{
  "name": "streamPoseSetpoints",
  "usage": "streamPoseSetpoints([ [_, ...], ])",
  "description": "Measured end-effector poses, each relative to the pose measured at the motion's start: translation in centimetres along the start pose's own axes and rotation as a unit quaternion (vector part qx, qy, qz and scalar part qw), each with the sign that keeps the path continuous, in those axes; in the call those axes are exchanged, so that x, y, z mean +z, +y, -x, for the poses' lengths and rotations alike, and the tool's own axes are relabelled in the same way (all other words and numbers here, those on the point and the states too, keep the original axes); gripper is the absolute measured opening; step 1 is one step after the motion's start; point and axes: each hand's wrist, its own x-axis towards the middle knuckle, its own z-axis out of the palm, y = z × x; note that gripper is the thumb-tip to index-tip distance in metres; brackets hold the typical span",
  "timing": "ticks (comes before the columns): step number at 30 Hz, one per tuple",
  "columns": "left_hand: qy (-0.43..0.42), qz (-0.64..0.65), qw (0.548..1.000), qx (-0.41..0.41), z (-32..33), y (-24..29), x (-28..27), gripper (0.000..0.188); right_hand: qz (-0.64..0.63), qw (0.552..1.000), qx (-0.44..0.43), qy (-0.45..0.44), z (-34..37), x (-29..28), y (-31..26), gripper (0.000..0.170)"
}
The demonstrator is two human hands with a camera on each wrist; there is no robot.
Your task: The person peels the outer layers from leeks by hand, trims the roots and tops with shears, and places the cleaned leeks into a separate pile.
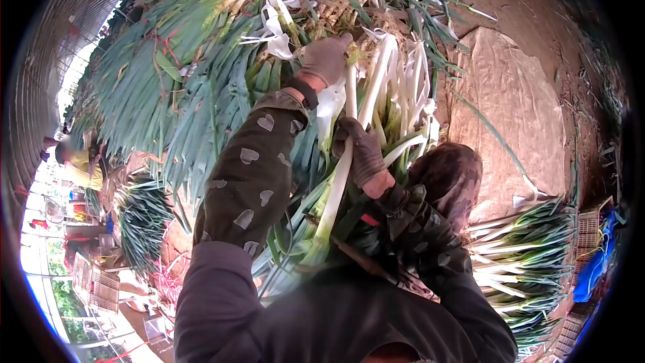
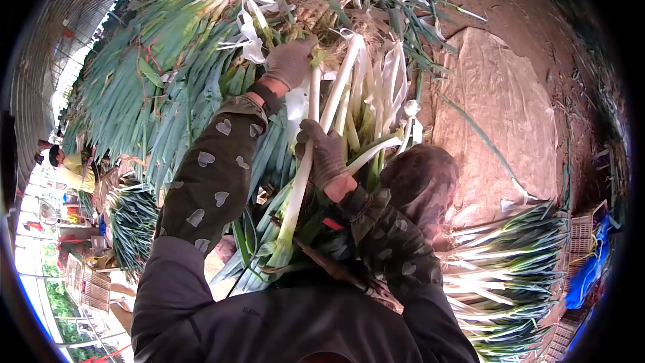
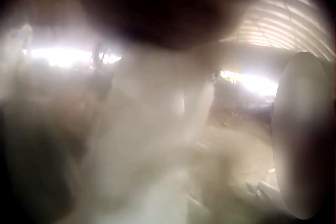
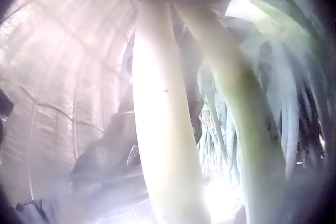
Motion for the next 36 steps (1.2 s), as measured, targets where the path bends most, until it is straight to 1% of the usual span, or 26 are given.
streamPoseSetpoints([
  [1,0.008,0.01,1.0,-0.012,0.0,0.2,0.1,0.029,-0.003,1.0,-0.001,-0.001,0.0,-0.1,0.0,0.021],
  [2,-0.005,0.0,0.998,-0.057,-0.4,0.2,0.1,0.027,-0.006,1.0,-0.001,-0.003,0.0,-0.1,0.0,0.02],
  [4,-0.031,-0.021,0.989,-0.145,-2.0,-1.3,1.0,0.025,0.06,0.998,0.009,-0.016,1.7,-0.2,1.0,0.018],
  [5,0.057,0.005,0.984,-0.168,-2.4,-3.7,0.8,0.021,0.094,0.995,0.013,-0.024,3.1,-0.3,1.7,0.017],
  [6,0.046,0.023,0.967,-0.248,-3.2,-4.6,-2.7,0.017,0.087,0.995,0.04,-0.01,4.6,-0.2,2.8,0.016],
  [7,0.107,0.158,0.936,-0.297,-3.8,-9.2,-2.6,0.018,0.078,0.995,0.067,0.007,6.0,-0.3,3.7,0.016],
  [8,0.116,0.072,0.952,-0.274,-4.8,-13.1,-2.4,0.023,0.079,0.993,0.081,-0.02,6.6,-0.9,3.9,0.015],
  [9,0.129,-0.018,0.958,-0.255,-5.8,-15.1,-4.1,0.027,0.076,0.994,0.069,-0.024,6.4,-0.9,3.8,0.016],
  [10,0.112,-0.042,0.967,-0.225,-6.4,-15.2,-6.2,0.036,0.071,0.995,0.057,-0.026,5.9,-0.9,3.6,0.016],
  [11,0.085,-0.022,0.964,-0.25,-6.3,-14.4,-8.0,0.034,0.069,0.996,0.04,-0.028,5.0,-0.9,3.1,0.016],
  [13,-0.125,-0.029,0.942,-0.309,-6.9,-14.7,-9.7,0.035,0.083,0.995,0.05,-0.03,4.8,-0.9,2.8,0.017],
  [15,-0.229,-0.036,0.962,-0.142,-4.3,-11.3,-11.1,0.042,0.108,0.993,0.042,-0.031,4.7,-0.6,2.8,0.02],
  [16,-0.135,-0.028,0.977,-0.162,-3.0,-9.0,-10.1,0.059,0.1,0.993,0.039,-0.045,4.2,-1.4,3.7,0.022],
  [17,-0.154,0.087,0.973,-0.152,-2.2,-5.5,-10.8,0.075,0.104,0.992,0.041,-0.05,4.5,-1.4,3.7,0.022],
  [18,-0.209,0.168,0.957,-0.112,-1.5,-7.0,-6.5,0.079,0.107,0.992,0.04,-0.057,4.8,-1.2,3.6,0.023],
  [19,-0.177,0.197,0.964,-0.02,0.0,-3.4,-7.6,0.08,0.112,0.991,0.037,-0.063,4.9,-1.0,3.3,0.023],
  [20,-0.314,0.358,0.869,-0.134,0.2,-2.2,-7.1,0.084,0.115,0.99,0.042,-0.077,5.1,-0.8,3.1,0.022],
  [21,-0.268,0.394,0.877,-0.056,0.8,-3.6,-3.3,0.076,0.119,0.988,0.047,-0.09,5.3,-0.5,2.9,0.02],
  [23,-0.211,0.358,0.907,0.062,-0.1,-2.1,-2.6,0.056,0.12,0.984,0.055,-0.121,5.4,-0.5,2.9,0.019],
  [25,-0.246,0.345,0.901,0.096,-1.9,-0.9,-2.3,0.043,0.113,0.98,0.064,-0.151,5.6,-0.5,2.9,0.019],
  [26,-0.279,0.435,0.856,-0.016,-2.3,0.3,-1.7,0.036,0.096,0.978,0.075,-0.172,5.8,-0.5,2.6,0.019],
  [28,-0.275,0.404,0.872,0.015,-3.4,2.0,-2.9,0.033,0.081,0.976,0.092,-0.182,5.9,-0.5,2.3,0.019],
  [31,-0.127,0.296,0.929,0.183,-3.1,2.8,-1.4,0.029,0.067,0.977,0.107,-0.173,5.8,-0.3,2.0,0.019],
  [32,-0.123,0.224,0.94,0.226,-3.4,2.5,-1.0,0.028,0.066,0.977,0.111,-0.167,5.8,-0.3,1.9,0.019],
  [35,-0.037,0.382,0.92,0.081,-3.6,2.5,1.4,0.021,0.053,0.981,0.088,-0.163,5.7,-0.4,2.2,0.019],
  [36,0.005,0.456,0.89,-0.018,-4.0,2.6,1.8,0.02,0.049,0.982,0.097,-0.153,5.6,-0.3,2.3,0.019],
])
